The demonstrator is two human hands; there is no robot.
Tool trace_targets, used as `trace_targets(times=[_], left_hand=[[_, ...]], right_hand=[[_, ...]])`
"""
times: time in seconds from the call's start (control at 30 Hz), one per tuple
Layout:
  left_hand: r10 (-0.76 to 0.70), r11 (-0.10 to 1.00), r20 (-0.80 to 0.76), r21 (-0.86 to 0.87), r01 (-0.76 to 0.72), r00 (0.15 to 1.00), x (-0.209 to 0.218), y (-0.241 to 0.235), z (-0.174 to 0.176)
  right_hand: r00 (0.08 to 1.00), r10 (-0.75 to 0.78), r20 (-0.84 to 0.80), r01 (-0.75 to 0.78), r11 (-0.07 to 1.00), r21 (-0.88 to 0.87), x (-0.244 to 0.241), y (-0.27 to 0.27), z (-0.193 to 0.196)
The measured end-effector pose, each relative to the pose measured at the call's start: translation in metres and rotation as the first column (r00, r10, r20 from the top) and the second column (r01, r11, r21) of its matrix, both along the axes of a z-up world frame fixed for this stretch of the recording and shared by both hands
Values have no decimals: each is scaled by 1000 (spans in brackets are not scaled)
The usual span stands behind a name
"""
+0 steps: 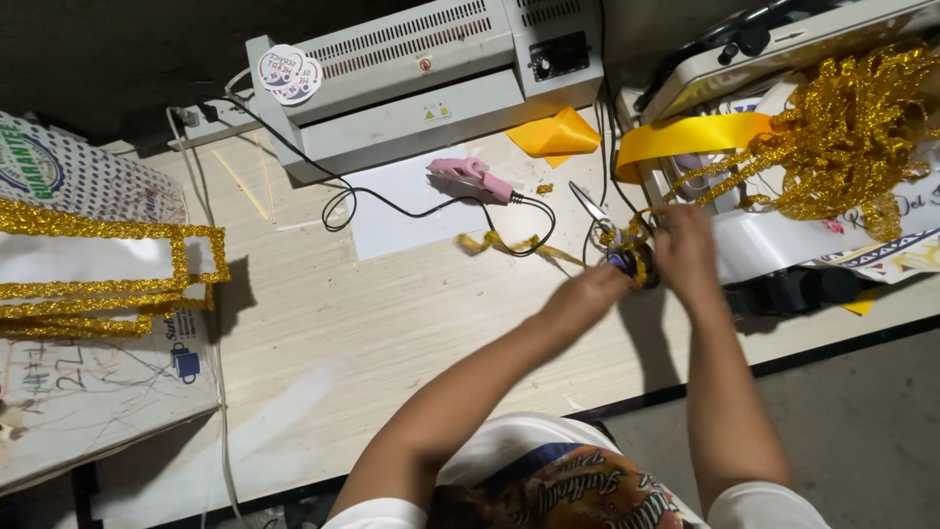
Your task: The person decorates a white sash with a gold glittery trim. They use a hot glue gun to apply adhesive to the sash and then press the trim onto it, repeating this process along the length of the sash.
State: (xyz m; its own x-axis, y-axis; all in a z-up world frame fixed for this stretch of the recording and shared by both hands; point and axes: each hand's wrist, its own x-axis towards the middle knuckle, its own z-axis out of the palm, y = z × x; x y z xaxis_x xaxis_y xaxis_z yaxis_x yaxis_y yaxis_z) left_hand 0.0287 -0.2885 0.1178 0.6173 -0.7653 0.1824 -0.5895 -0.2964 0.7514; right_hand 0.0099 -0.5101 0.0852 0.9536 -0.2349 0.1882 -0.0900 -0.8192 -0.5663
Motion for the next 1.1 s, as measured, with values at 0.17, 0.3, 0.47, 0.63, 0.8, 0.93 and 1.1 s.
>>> trace_targets(times=[0.17, 0.3, 0.47, 0.63, 0.8, 0.93, 1.1], left_hand=[[-90, 960, 207, -243, 140, 974, -26, -10, -9], [-129, 947, 378, -228, 227, 917, -33, -4, -14], [-170, 947, 329, -205, 246, 929, -30, 5, -8], [-200, 942, 334, -195, 275, 921, -26, 7, 11], [-163, 944, 278, -236, 232, 947, -30, -4, -8], [-138, 960, 226, -211, 187, 964, -30, -10, -17], [-41, 989, 223, -129, 71, 974, -22, -1, -30]], right_hand=[[897, 231, -378, -63, 911, 407, 25, 42, -8], [591, 368, -718, 29, 880, 475, 23, 60, -2], [685, 607, -404, -145, 656, 741, 11, 7, -103], [864, 328, -382, -29, 790, 613, -1, -25, -27], [982, 27, -186, 54, 907, 418, -22, -50, 5], [987, -151, 57, 139, 975, 171, -30, -51, 37], [962, -188, 199, 128, 951, 281, -40, -64, 44]])
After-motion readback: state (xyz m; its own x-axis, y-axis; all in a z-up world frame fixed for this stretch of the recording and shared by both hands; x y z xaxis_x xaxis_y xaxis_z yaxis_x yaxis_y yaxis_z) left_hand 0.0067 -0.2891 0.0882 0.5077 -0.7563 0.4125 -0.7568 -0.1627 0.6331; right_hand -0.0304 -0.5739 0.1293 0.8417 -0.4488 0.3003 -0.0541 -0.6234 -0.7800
